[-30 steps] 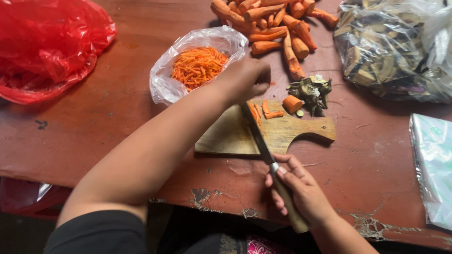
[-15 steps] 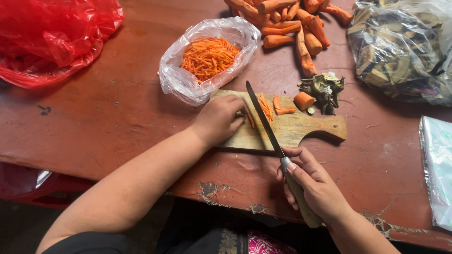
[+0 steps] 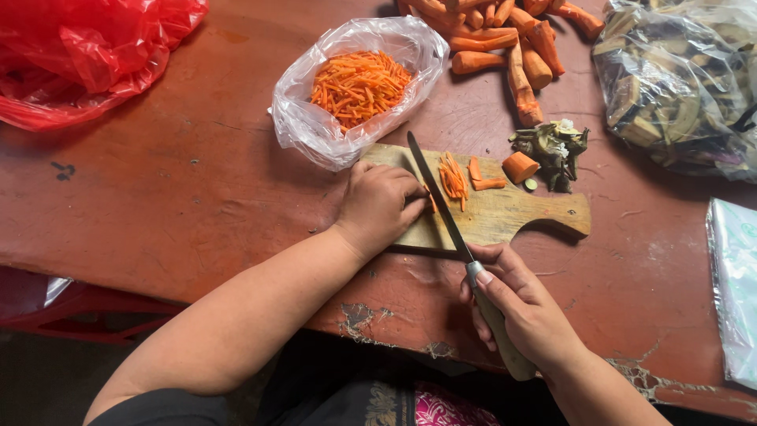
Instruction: The person slices carrots into thin strips on a wooden cutting board using a knife. The sliced carrots are placed into a clear plastic bag on the table.
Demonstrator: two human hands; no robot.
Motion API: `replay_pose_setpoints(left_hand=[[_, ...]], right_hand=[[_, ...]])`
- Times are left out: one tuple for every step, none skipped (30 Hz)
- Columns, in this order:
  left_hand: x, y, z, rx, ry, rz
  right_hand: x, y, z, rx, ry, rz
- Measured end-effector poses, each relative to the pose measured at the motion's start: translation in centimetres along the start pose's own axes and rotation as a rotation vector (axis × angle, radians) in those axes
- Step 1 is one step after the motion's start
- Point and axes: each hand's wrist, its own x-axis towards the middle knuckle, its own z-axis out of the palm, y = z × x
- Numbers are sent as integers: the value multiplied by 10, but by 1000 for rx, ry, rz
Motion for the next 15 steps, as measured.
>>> replay_pose_setpoints(left_hand=[[0, 0, 0, -1, -1, 4], [-1, 1, 0, -2, -2, 7], [-1, 1, -1, -5, 4, 4], [-1, 2, -1, -7, 10, 1], [-1, 3, -1, -11, 14, -2], [-1, 4, -1, -2, 11, -5], [-1, 5, -1, 7, 9, -6], [0, 5, -1, 16, 7, -7], [0, 5, -2, 13, 8, -7], [0, 6, -2, 10, 10, -8], [0, 6, -2, 8, 12, -9], [0, 6, -2, 10, 13, -6], [0, 6, -3, 13, 13, -3], [0, 6, -3, 15, 14, 0], [0, 6, -4, 16, 10, 0]], right_hand=[[0, 0, 1, 0, -4, -3], [0, 0, 1, -1, -8, -7], [1, 0, 1, 9, 4, -10], [1, 0, 1, 19, 16, -13], [1, 0, 2, 30, 29, -15], [1, 0, 2, 36, 23, -5], [2, 0, 2, 42, 16, 4], [3, 0, 2, 48, 10, 12], [3, 0, 2, 47, 11, 16], [3, 0, 2, 47, 12, 20], [3, 1, 2, 46, 12, 24], [3, 1, 2, 46, 12, 20], [3, 1, 2, 47, 12, 15], [3, 1, 2, 48, 12, 11], [3, 1, 2, 57, 10, 8]])
